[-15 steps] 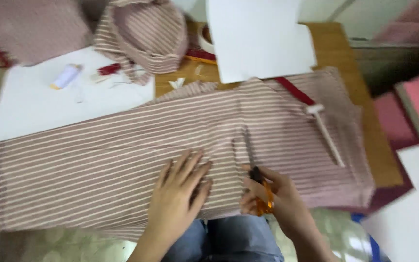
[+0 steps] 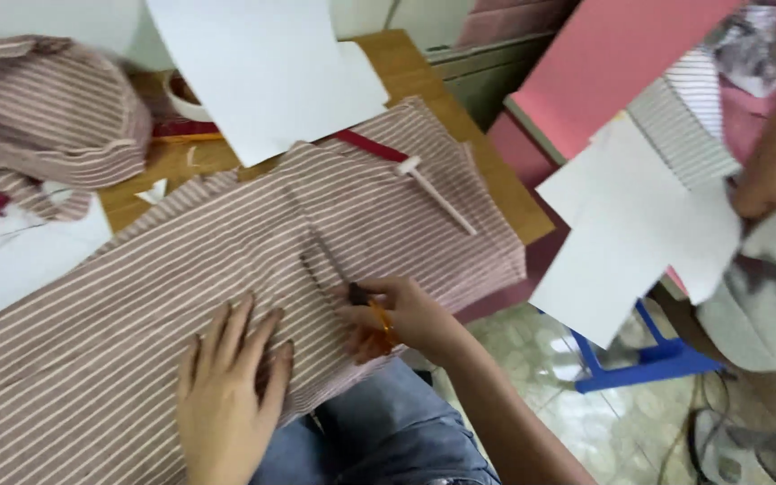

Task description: Trimming excess fabric and thread from a small striped pouch using scissors to finish the seams.

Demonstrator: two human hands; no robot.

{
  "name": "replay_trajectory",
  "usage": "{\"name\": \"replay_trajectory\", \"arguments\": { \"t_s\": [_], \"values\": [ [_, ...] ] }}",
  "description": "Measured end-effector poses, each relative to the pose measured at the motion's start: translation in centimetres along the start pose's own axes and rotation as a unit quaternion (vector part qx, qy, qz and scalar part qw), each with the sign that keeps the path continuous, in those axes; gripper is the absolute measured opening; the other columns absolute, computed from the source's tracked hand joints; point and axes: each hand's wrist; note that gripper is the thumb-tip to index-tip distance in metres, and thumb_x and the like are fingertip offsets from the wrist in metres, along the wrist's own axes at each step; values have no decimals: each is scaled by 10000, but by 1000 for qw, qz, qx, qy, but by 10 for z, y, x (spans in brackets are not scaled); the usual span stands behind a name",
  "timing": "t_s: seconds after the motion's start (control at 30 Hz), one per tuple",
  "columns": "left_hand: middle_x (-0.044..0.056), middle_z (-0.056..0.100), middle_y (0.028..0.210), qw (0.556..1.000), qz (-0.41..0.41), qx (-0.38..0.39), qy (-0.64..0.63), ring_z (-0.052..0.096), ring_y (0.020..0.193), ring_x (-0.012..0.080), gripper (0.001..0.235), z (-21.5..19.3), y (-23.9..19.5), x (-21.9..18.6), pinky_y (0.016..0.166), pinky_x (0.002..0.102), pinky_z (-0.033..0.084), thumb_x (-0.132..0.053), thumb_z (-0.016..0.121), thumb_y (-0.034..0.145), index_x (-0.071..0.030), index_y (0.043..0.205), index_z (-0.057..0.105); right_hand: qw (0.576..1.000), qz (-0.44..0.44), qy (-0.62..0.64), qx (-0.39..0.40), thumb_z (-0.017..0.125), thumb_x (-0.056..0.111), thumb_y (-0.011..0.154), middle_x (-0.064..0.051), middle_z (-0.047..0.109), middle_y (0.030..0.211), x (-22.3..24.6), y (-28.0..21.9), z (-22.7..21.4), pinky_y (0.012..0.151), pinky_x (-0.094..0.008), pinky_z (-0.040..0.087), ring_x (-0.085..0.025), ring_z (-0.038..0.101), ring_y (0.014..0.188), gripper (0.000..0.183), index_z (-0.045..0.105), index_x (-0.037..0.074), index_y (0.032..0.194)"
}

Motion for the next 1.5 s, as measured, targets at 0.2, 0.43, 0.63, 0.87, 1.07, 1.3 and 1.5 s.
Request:
{"name": "replay_trajectory", "arguments": {
  "t_s": [0.2,0.43,0.63,0.87,1.07,1.3,1.5],
  "values": [
    [13,523,1682,992,-60,86,-63,432,1567,323,541,-1,5,7,1213,611,320,-587,547,981,-340,1445,672,995,-73,-48,43,708,174,999,-206,825,902,-9,-3,-7,665,-331,714,-240,812,720,485,677,16,1457],
    [108,787,1211,993,-4,36,-114,745,1033,313,315,-6,95,12,836,496,575,-363,625,1057,-129,1208,771,999,-4,45,-22,844,203,862,-219,801,848,-36,-15,-13,538,-354,660,-240,750,591,621,669,97,1448],
    [47,799,1010,963,-78,231,-113,744,878,230,188,9,160,-11,831,420,619,-284,659,1089,-136,1112,772,995,-32,-19,-90,706,164,952,-257,872,917,-48,-16,-32,597,-417,705,-339,833,663,600,595,158,1541],
    [75,740,1166,944,-78,283,-147,749,975,186,151,25,175,-2,888,319,688,-244,781,1021,-121,1103,751,988,39,-28,-148,673,105,960,-288,911,1038,-27,-18,-20,709,-488,699,-411,837,738,648,602,167,1600],
    [59,786,1074,965,-21,221,-141,773,904,181,72,52,173,7,823,317,712,-141,713,1061,-113,1074,778,976,110,-106,-158,685,89,989,-338,921,939,7,-13,-10,846,-455,729,-384,880,854,661,617,250,1626],
    [79,742,1117,973,12,153,-171,730,791,185,148,56,174,14,653,310,678,-225,640,1097,-91,1103,703,897,-50,-345,-272,820,241,866,23,917,1099,-8,0,-32,935,-304,708,-97,875,973,741,619,360,1569],
    [51,705,1272,975,2,126,-182,724,1058,216,280,59,185,-12,742,333,707,-271,695,1030,-129,1271,691,814,-353,-339,-314,738,137,1002,-260,767,1242,38,41,-55,696,-436,694,-248,809,776,581,589,-38,1535]
  ]
}}
Point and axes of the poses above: each hand's wrist, its own y-axis towards the middle knuckle, its own z-axis out of the palm, x = y × z
